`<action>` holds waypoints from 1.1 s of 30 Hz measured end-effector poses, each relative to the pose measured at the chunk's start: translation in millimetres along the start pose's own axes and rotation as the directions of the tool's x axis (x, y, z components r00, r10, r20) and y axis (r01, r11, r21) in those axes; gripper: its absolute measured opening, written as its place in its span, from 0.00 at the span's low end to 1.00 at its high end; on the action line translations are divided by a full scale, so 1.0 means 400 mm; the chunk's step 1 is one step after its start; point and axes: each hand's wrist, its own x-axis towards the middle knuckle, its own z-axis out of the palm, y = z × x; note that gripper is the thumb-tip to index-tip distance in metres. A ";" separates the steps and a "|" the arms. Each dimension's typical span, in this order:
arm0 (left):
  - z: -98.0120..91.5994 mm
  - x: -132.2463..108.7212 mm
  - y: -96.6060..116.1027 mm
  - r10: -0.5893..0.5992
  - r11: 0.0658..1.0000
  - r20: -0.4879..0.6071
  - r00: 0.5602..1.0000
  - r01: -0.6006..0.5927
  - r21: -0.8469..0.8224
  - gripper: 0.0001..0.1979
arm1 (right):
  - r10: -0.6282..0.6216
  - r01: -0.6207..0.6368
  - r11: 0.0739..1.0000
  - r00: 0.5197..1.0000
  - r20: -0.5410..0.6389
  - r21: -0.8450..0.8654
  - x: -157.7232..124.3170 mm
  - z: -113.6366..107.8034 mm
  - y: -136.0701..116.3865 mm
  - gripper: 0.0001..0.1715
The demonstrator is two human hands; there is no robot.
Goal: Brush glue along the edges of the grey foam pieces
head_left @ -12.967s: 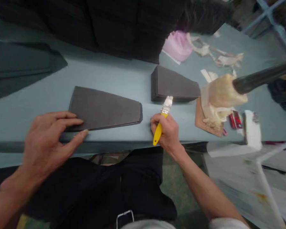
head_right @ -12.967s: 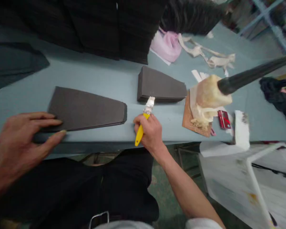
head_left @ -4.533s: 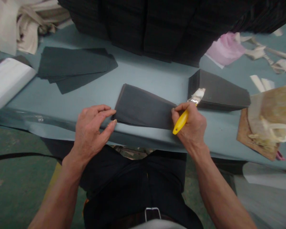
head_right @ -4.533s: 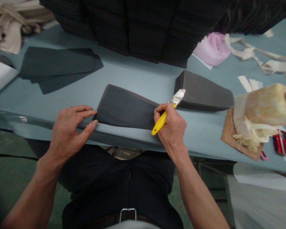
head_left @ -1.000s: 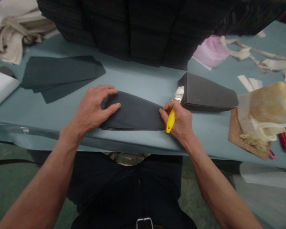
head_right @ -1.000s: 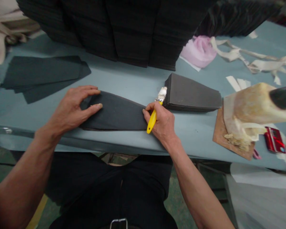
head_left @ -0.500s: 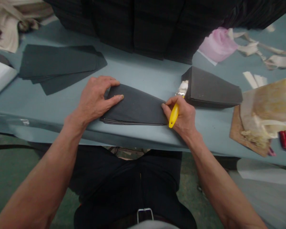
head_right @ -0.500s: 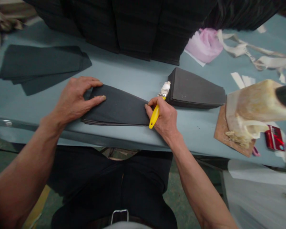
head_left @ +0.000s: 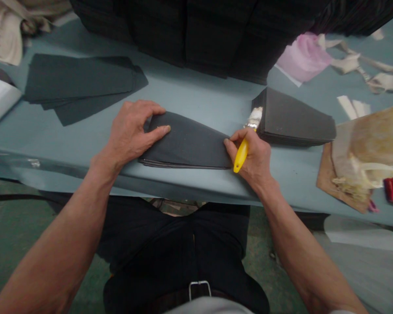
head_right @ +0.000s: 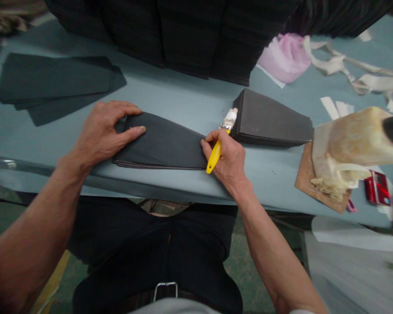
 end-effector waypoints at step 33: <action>-0.009 0.002 0.026 -0.077 0.997 0.025 0.997 0.076 0.022 0.20 | 0.020 -0.020 1.000 1.000 -0.001 -0.017 -0.002 -0.001 -0.007 0.12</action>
